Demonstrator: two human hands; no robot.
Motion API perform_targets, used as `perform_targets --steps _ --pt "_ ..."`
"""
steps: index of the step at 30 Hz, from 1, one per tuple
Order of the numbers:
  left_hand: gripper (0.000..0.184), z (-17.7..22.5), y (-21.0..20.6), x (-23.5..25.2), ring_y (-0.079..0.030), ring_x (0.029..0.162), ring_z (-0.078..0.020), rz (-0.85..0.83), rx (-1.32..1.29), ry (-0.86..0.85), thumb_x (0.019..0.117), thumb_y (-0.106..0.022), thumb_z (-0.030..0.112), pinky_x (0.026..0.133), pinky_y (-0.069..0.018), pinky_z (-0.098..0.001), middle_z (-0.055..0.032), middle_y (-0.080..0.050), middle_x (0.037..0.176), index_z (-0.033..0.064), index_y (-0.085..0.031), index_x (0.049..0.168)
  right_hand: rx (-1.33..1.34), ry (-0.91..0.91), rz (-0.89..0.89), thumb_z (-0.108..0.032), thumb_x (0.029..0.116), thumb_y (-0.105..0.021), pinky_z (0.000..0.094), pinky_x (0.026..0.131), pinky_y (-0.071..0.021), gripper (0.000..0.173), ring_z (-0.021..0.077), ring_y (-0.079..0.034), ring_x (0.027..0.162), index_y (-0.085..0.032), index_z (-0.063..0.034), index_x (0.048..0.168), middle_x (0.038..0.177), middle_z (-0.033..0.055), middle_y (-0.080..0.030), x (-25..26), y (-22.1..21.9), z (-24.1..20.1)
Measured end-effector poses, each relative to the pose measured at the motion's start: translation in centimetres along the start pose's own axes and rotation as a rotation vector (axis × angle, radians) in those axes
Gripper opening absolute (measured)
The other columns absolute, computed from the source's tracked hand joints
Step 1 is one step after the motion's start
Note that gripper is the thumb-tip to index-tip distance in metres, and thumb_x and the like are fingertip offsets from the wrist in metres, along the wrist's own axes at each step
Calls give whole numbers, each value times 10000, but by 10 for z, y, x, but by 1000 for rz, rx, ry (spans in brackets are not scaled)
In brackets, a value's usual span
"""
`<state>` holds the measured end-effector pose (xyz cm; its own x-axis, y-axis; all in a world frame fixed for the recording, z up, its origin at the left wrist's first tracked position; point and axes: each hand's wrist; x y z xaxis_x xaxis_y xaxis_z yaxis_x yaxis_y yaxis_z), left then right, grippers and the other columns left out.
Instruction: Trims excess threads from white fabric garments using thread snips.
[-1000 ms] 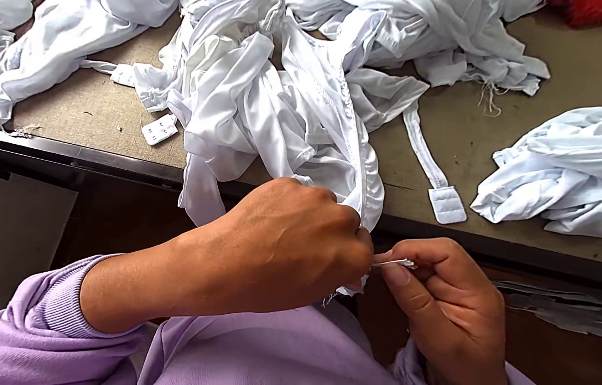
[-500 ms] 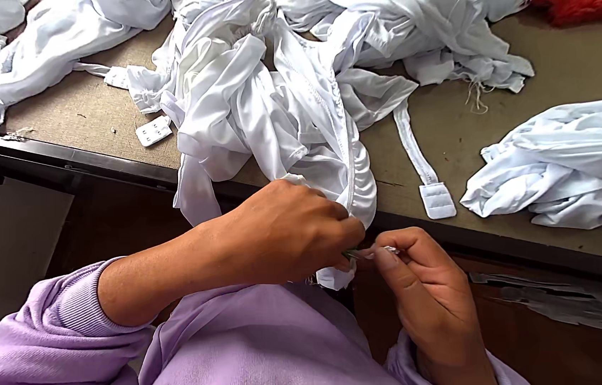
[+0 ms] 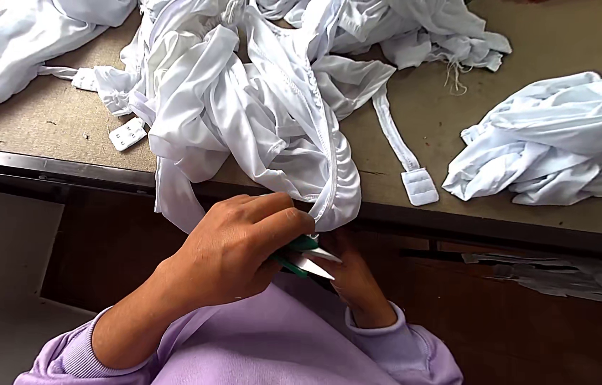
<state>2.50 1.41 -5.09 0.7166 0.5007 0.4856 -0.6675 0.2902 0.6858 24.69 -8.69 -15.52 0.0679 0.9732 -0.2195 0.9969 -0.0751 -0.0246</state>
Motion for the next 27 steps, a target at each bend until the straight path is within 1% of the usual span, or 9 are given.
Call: perform_targets --steps 3,5,8,10,13,18,21,24,27 --pt "162 8 -6 -2 -639 839 -121 13 -69 -7 866 -629 72 681 -519 -254 -52 -673 913 43 -728 991 63 116 -43 -100 877 -741 191 794 -585 248 1 -695 884 -683 -191 1101 969 -88 -740 -4 -5 -16" --pt "150 13 -10 -3 -662 903 -124 16 -127 -18 889 -660 104 730 -546 -246 -72 -691 972 35 -737 998 -60 246 -18 -216 898 -756 178 731 -589 140 3 -688 810 -725 -219 1035 904 -99 -729 -15 -1 -30" --pt "220 20 -20 2 -675 939 -137 -14 -180 -39 898 -747 221 732 -555 -260 -87 -696 1028 40 -722 1022 -238 415 34 -319 956 -717 181 778 -589 121 24 -658 935 -692 -232 1036 1042 -92 -653 -30 7 -52" --pt "169 23 -26 9 -673 911 -148 -36 -182 -71 919 -709 169 706 -540 -270 -81 -691 999 49 -717 1037 -296 477 45 -323 993 -668 174 828 -588 106 27 -651 1032 -662 -234 1051 1128 -90 -636 -37 9 -64" --pt "109 23 -31 17 -647 797 -139 -29 -209 -96 897 -637 54 673 -495 -275 -41 -680 831 47 -732 950 -217 545 97 -325 1026 -618 128 826 -556 109 -25 -665 988 -620 -260 1114 1063 -143 -685 -42 6 -77" --pt "101 25 -35 23 -625 816 -99 52 -370 -18 837 -667 -9 705 -532 -200 -64 -646 867 -9 -679 937 -159 576 154 -291 905 -785 155 857 -579 388 -14 -674 985 -567 -291 1226 1089 -155 -680 -42 -1 -79" --pt "50 29 -38 21 -669 980 -160 100 -411 -57 897 -639 -6 839 -569 -246 -127 -675 998 -15 -636 945 -345 642 334 -205 891 -744 118 828 -558 344 -56 -646 967 -550 -265 1169 1057 -172 -652 -39 -5 -75" --pt "37 29 -40 15 -660 929 -140 177 -384 -89 957 -613 42 822 -553 -236 -98 -671 937 9 -608 940 -537 773 511 -226 943 -662 114 816 -506 195 -58 -597 957 -550 -208 1102 1012 -128 -599 -31 2 -74" --pt "40 29 -40 12 -642 910 -108 222 -447 -47 954 -619 29 827 -552 -206 -87 -644 919 -8 -602 956 -562 783 511 -182 979 -611 118 844 -518 136 -47 -608 1009 -586 -195 1112 1078 -121 -619 -30 5 -78"
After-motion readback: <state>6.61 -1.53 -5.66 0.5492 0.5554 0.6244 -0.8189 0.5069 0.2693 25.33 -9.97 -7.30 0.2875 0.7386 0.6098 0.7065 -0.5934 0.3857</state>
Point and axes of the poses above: each hand's wrist, its own x-axis towards the middle knuckle, its own y-axis out of the back of the hand, z = x × y
